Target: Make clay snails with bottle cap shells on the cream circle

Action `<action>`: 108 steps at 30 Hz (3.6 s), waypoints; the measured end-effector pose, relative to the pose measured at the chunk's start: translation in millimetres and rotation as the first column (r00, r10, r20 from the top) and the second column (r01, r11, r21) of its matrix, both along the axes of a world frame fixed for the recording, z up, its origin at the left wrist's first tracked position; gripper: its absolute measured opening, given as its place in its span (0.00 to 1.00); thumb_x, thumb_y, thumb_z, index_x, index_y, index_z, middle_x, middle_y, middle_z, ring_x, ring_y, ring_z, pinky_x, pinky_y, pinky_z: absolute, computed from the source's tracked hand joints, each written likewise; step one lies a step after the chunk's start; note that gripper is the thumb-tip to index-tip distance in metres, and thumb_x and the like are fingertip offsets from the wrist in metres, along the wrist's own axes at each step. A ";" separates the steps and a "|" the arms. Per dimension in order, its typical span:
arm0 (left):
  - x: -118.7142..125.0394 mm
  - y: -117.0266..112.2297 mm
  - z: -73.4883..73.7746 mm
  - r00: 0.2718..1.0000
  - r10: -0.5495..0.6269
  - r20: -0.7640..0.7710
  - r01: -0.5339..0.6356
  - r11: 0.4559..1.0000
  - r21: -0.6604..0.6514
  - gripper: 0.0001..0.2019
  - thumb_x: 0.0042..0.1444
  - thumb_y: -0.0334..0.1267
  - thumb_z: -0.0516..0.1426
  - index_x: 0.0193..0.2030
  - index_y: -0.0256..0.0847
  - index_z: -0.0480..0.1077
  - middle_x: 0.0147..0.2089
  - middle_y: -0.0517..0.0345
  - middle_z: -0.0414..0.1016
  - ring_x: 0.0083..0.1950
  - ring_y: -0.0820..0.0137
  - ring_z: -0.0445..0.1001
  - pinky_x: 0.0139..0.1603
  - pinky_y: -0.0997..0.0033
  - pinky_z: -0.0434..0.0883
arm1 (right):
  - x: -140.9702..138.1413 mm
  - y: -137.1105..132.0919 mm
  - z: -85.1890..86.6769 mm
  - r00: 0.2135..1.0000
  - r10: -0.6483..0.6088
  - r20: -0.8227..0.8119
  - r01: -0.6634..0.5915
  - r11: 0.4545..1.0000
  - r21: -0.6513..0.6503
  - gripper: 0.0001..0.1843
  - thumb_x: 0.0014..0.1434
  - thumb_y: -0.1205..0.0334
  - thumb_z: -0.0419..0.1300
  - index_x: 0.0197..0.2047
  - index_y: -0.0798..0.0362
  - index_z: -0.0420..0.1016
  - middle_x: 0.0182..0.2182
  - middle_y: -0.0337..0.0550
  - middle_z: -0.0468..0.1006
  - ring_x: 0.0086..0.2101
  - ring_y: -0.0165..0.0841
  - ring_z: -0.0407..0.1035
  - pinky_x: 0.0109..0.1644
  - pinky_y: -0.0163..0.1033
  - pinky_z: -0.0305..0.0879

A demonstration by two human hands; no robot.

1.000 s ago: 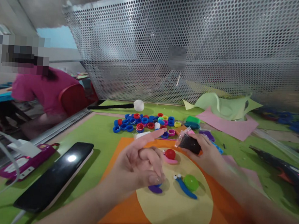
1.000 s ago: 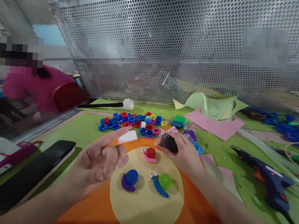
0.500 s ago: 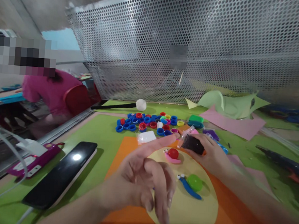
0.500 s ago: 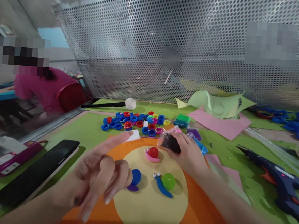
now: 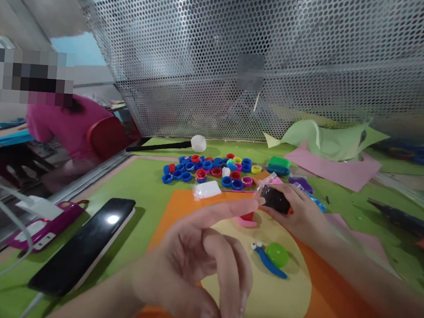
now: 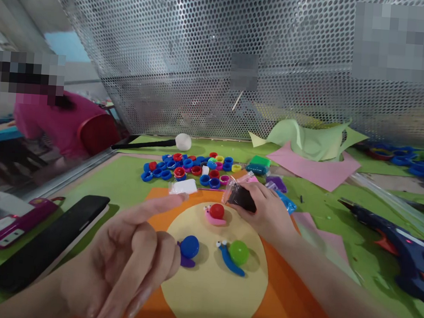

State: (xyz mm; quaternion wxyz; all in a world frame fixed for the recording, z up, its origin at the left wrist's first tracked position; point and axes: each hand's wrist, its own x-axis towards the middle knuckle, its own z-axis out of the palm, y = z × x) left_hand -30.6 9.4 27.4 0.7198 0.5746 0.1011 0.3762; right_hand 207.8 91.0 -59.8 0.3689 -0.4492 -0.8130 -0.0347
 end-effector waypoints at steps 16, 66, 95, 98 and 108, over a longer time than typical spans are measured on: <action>2.6 3.2 -4.5 0.993 -0.077 0.089 0.077 0.997 0.004 0.40 0.41 0.22 0.66 0.61 0.43 0.57 0.20 0.65 0.68 0.33 0.72 0.69 0.38 0.75 0.67 | 1.2 0.9 -2.2 0.998 -0.026 0.059 0.023 0.999 0.047 0.18 0.59 0.51 0.51 0.48 0.52 0.64 0.41 0.50 0.73 0.37 0.41 0.71 0.35 0.45 0.69; 8.8 9.1 -7.2 0.991 0.035 -0.132 -0.020 0.993 0.113 0.33 0.42 0.29 0.67 0.57 0.41 0.63 0.20 0.59 0.77 0.27 0.73 0.71 0.40 0.70 0.65 | 0.0 2.2 -2.1 0.997 -0.010 0.071 0.010 1.000 0.003 0.19 0.56 0.49 0.56 0.47 0.52 0.65 0.40 0.51 0.74 0.40 0.44 0.70 0.39 0.48 0.67; 16.2 35.0 -36.2 0.485 0.722 -0.494 0.085 0.523 0.848 0.08 0.53 0.32 0.56 0.38 0.45 0.73 0.33 0.64 0.78 0.41 0.69 0.70 0.40 0.73 0.67 | -5.3 2.9 4.4 0.999 0.021 0.045 -0.018 0.998 -0.060 0.21 0.51 0.54 0.63 0.46 0.54 0.66 0.43 0.51 0.74 0.44 0.43 0.69 0.44 0.48 0.66; 17.5 36.2 -38.8 0.493 0.725 -0.480 0.092 0.506 0.858 0.09 0.54 0.31 0.54 0.39 0.45 0.74 0.34 0.62 0.78 0.42 0.68 0.70 0.41 0.73 0.67 | -5.0 2.8 4.0 0.998 0.027 0.048 -0.024 0.998 -0.065 0.21 0.52 0.53 0.63 0.46 0.55 0.66 0.43 0.51 0.74 0.44 0.43 0.69 0.44 0.48 0.66; 16.5 38.0 -50.6 0.578 0.712 -0.398 0.078 0.437 0.896 0.08 0.58 0.32 0.54 0.38 0.44 0.74 0.33 0.59 0.76 0.42 0.69 0.69 0.45 0.72 0.67 | -4.4 2.6 3.7 0.998 0.022 0.056 -0.019 0.998 -0.057 0.22 0.51 0.53 0.63 0.46 0.54 0.66 0.42 0.50 0.74 0.43 0.43 0.69 0.43 0.47 0.66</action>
